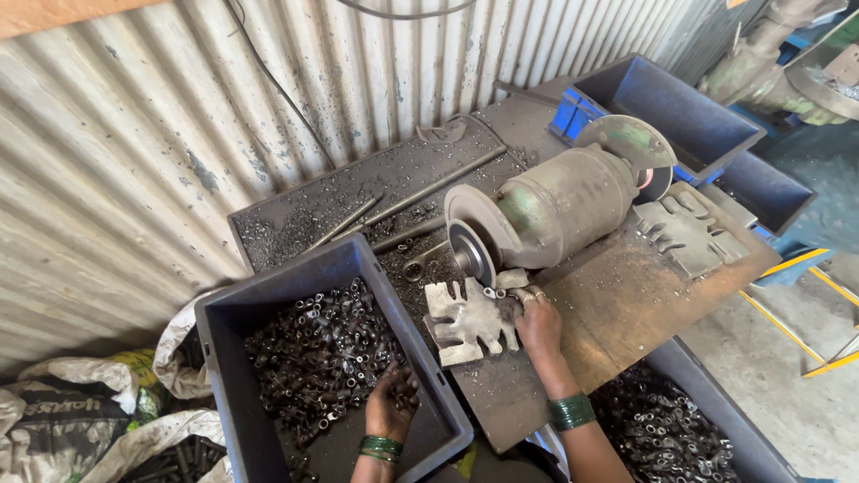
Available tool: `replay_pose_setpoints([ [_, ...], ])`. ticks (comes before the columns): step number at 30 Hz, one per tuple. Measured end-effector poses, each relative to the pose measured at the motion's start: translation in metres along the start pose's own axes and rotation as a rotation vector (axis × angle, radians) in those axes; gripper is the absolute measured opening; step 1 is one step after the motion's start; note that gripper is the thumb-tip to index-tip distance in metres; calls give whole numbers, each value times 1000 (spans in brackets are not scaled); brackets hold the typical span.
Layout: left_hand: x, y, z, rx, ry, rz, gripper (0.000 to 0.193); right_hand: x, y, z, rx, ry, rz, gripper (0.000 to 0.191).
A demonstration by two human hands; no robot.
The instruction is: The person repeatedly picks small metal parts from a bin and presses them against a rotating grinding wheel to smooth or deburr edges. Finished parts are placed into a second bin. The process is continuous and repetitive throughout the clip.
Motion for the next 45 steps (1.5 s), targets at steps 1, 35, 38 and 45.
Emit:
replay_pose_setpoints([
  [1, 1, 0, 0, -12, 1, -5, 67, -4, 5, -4, 7, 98, 100, 40],
  [35, 70, -19, 169, 1872, -468, 140, 104, 0, 13, 34, 155, -111, -286, 52],
  [38, 73, 0, 202, 1724, -718, 310, 127, -10, 10, 27, 81, -41, -209, 53],
  [45, 88, 15, 195, 2174, -236, 310, 92, -32, 13, 19, 57, 198, -148, 66],
])
Point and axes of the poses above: each hand's wrist, its own x-axis towards the middle knuckle, its own y-axis out of the back of the hand, z = x × y, the point moved 5 cm from there along x, towards the middle knuckle, and after that the axes turned 12 degrees about -y, right-handed, at the moved point
